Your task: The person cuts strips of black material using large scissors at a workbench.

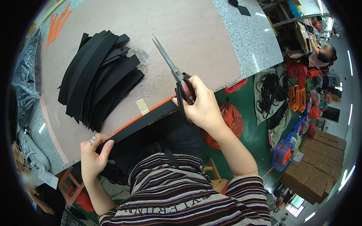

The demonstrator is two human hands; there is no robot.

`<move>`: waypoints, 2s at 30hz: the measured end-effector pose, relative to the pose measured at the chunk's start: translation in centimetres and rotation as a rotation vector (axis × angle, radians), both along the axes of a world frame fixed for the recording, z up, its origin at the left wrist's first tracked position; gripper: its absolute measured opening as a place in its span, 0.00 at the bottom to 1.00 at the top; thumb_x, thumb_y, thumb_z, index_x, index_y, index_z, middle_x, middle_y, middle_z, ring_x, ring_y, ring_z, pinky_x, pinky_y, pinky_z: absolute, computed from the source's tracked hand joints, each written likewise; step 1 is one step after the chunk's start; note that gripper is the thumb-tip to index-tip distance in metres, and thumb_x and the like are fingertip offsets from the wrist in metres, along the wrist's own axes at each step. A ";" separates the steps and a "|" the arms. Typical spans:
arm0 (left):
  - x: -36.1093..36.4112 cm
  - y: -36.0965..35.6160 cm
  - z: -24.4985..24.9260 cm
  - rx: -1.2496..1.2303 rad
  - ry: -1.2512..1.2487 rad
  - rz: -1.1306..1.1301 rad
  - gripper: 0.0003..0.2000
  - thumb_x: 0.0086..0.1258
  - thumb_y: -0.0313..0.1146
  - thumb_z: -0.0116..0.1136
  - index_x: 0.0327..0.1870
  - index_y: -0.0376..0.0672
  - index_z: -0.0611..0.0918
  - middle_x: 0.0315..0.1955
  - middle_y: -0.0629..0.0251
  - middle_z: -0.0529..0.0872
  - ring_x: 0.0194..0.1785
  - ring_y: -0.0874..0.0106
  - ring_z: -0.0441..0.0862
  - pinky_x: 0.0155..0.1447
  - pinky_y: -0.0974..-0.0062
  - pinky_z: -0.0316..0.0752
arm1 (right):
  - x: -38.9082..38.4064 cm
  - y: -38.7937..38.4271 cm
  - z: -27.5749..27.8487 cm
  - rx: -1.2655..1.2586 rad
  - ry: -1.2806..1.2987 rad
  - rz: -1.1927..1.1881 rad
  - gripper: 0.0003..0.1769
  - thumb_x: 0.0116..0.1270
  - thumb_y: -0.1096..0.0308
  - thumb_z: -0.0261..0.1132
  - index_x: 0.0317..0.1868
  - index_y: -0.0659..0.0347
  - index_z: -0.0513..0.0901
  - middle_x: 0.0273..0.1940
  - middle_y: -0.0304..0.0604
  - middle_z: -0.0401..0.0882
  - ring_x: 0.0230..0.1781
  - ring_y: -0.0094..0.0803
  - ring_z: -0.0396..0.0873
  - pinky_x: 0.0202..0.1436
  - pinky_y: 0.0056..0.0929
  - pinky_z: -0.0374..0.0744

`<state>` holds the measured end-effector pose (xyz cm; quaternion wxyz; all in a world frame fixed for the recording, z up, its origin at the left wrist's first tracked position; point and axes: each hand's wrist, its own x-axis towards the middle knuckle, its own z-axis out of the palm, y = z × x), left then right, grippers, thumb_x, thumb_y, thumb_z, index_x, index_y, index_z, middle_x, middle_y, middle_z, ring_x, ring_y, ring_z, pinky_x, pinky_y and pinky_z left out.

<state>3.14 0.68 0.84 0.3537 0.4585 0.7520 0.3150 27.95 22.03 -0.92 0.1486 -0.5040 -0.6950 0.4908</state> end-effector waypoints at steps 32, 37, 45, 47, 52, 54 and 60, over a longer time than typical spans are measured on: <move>-3.5 1.3 1.1 0.423 0.244 0.357 0.04 0.73 0.22 0.58 0.35 0.33 0.81 0.23 0.72 0.78 0.24 0.84 0.73 0.30 0.84 0.64 | -8.0 3.6 8.0 0.261 0.331 0.046 0.10 0.68 0.69 0.71 0.44 0.64 0.80 0.30 0.31 0.78 0.21 0.10 0.70 0.22 0.13 0.65; -5.4 1.4 -0.1 0.444 -0.073 0.488 0.03 0.72 0.23 0.61 0.36 0.33 0.83 0.24 0.69 0.81 0.25 0.83 0.76 0.31 0.82 0.69 | -7.7 -0.8 7.3 -0.004 0.076 0.747 0.27 0.59 0.49 0.74 0.40 0.68 0.81 0.27 0.40 0.73 0.27 0.26 0.72 0.30 0.29 0.70; -4.6 0.7 1.1 0.497 -0.257 0.471 0.03 0.74 0.22 0.58 0.38 0.32 0.82 0.25 0.71 0.80 0.26 0.84 0.74 0.32 0.84 0.67 | -12.1 -6.1 5.3 -0.398 -0.014 0.798 0.21 0.73 0.54 0.64 0.43 0.69 0.81 0.24 0.33 0.71 0.25 0.18 0.68 0.29 0.24 0.70; -4.6 0.6 1.0 0.513 -0.243 0.471 0.03 0.74 0.22 0.58 0.38 0.32 0.82 0.25 0.71 0.79 0.26 0.85 0.74 0.32 0.84 0.66 | -12.9 -6.2 5.3 -0.378 -0.012 0.818 0.21 0.73 0.54 0.64 0.41 0.68 0.80 0.23 0.33 0.70 0.25 0.17 0.68 0.28 0.25 0.69; -4.8 0.7 0.8 0.465 -0.272 0.489 0.05 0.75 0.24 0.58 0.37 0.32 0.82 0.23 0.73 0.78 0.25 0.85 0.73 0.30 0.84 0.65 | -13.0 -7.5 2.7 -0.343 0.162 0.665 0.13 0.69 0.68 0.67 0.29 0.68 0.77 0.19 0.31 0.63 0.22 0.15 0.60 0.24 0.24 0.63; -4.9 0.8 0.5 0.447 -0.313 0.501 0.05 0.75 0.24 0.58 0.37 0.32 0.82 0.22 0.73 0.78 0.24 0.85 0.72 0.30 0.84 0.64 | -13.0 -7.9 1.5 -0.283 0.184 0.668 0.12 0.68 0.70 0.65 0.28 0.68 0.77 0.19 0.30 0.64 0.22 0.14 0.61 0.23 0.23 0.62; -4.7 -0.1 0.7 0.387 -0.357 0.489 0.05 0.74 0.24 0.59 0.36 0.32 0.83 0.21 0.72 0.80 0.24 0.84 0.75 0.29 0.84 0.68 | -12.6 -8.5 1.1 -0.298 0.268 0.577 0.11 0.66 0.72 0.68 0.27 0.67 0.78 0.20 0.29 0.68 0.23 0.13 0.64 0.24 0.21 0.65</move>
